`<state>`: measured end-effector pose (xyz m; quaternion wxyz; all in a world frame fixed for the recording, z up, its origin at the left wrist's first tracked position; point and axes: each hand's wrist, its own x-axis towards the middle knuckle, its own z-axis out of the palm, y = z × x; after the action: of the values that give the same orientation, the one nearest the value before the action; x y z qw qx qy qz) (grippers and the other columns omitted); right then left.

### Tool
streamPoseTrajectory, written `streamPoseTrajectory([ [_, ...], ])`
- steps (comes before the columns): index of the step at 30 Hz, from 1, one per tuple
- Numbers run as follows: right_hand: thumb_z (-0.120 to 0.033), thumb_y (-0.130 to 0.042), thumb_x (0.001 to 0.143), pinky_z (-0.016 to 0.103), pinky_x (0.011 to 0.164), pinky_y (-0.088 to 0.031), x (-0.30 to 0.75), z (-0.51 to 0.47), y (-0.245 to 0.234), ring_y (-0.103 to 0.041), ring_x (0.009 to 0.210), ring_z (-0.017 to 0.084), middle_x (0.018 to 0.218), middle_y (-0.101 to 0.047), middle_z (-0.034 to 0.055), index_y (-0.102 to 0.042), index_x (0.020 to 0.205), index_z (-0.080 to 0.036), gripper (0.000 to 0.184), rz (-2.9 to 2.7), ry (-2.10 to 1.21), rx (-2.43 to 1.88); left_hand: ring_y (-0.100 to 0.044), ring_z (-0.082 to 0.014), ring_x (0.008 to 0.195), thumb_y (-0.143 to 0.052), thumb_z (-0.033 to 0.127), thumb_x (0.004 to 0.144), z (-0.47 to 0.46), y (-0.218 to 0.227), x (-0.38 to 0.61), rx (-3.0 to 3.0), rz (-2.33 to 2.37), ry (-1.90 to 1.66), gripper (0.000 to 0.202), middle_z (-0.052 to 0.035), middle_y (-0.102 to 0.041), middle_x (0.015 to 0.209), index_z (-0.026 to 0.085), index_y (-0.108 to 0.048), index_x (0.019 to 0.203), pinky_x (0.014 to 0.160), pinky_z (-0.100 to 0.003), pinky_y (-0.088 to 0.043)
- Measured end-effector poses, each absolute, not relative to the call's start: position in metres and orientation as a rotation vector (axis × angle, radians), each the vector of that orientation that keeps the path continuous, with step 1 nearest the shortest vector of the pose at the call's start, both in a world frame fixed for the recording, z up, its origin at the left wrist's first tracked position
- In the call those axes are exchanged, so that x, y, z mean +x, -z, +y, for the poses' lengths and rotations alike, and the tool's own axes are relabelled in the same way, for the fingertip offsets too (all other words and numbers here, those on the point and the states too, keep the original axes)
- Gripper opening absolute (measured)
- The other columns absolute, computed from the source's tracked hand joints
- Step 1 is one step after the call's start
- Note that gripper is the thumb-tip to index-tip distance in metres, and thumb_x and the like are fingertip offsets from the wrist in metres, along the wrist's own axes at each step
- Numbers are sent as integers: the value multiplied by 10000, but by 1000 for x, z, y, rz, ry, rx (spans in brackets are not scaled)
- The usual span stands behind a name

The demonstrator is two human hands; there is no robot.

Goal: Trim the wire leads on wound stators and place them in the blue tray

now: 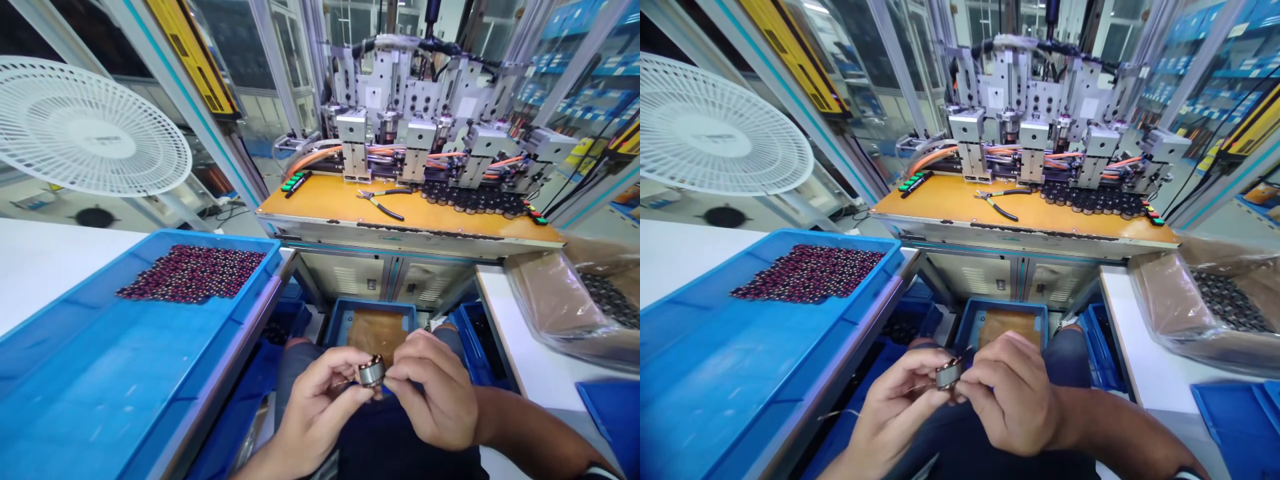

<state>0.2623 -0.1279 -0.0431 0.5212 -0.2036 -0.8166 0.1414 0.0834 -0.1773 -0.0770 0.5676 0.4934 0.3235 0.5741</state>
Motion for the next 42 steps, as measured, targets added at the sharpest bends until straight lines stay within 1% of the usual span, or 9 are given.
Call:
streamPoseTrajectory([
  [5, -41, -539, 896, 265, 654, -546, 263, -133, 39, -595, 622, 113, 710, -642, 30, -622, 841, -143, 143, -1969, -301, -593, -694, -116, 824, -763, 320, 833, -172, 75, 81, 1115, 540, -1416, 226, -42, -655, 1147, 276, -759, 1054, 793, -249, -570],
  [9, 10, -571, 837, 239, 648, -580, 270, -131, 35, -647, 647, 120, 723, -646, 30, -615, 891, -150, 175, -2098, -368, -516, -712, -171, 901, -818, 373, 763, -172, 77, 83, 964, 381, -1442, 216, -76, -733, 1034, 169, -747, 760, 858, -302, -544],
  [13, -98, -578, 927, 201, 613, -589, 272, -124, 33, -672, 607, 111, 715, -662, 16, -609, 917, -178, 86, -2183, -310, -379, -706, -249, 1057, -869, 355, 707, -169, 83, 84, 759, 256, -1453, 279, -70, -755, 966, 182, -710, 858, 921, -395, -528],
  [18, -229, -533, 1006, 167, 530, -563, 268, -130, 29, -671, 550, 97, 688, -682, -8, -587, 865, -220, 152, -2296, -319, -400, -622, -110, 680, -773, 593, 725, -172, 78, 72, 861, 526, -1055, 495, -40, -678, 782, 126, -722, 883, 667, -235, -484],
  [22, -272, -464, 1036, 194, 492, -561, 262, -132, 21, -643, 503, 106, 619, -647, -8, -569, 830, -213, 239, -2345, -268, -433, -546, -72, 582, -844, 450, 708, -178, 73, 67, 930, 619, -1084, 393, 25, -601, 657, 126, -708, 884, 590, -197, -425],
  [26, -181, -536, 985, 209, 531, -583, 258, -127, 21, -646, 536, 112, 660, -648, 9, -586, 887, -189, 111, -2319, -142, -379, -633, -87, 589, -816, 334, 773, -180, 79, 70, 887, 565, -1225, 322, 12, -647, 694, 144, -692, 1002, 621, -211, -502],
  [31, -78, -620, 861, 243, 641, -618, 263, -124, 33, -679, 637, 139, 726, -651, 26, -596, 977, -172, 152, -2314, -130, -417, -740, -123, 770, -847, 126, 718, -180, 88, 72, 866, 354, -1413, 277, -92, -718, 1112, 165, -734, 968, 734, -240, -571],
  [37, -98, -614, 895, 246, 606, -617, 258, -125, 21, -702, 622, 150, 689, -680, 26, -591, 930, -188, 99, -2320, -240, -358, -703, -232, 1105, -934, 307, 606, -174, 87, 72, 634, 133, -1430, 395, -25, -769, 952, 188, -635, 835, 915, -345, -536],
  [42, -195, -533, 998, 211, 470, -556, 249, -124, 6, -696, 533, 132, 628, -706, 14, -585, 845, -208, 163, -2341, -193, -292, -647, -84, 673, -806, 401, 780, -175, 83, 67, 819, 408, -1033, 349, -25, -690, 807, 134, -657, 948, 651, -182, -478],
])
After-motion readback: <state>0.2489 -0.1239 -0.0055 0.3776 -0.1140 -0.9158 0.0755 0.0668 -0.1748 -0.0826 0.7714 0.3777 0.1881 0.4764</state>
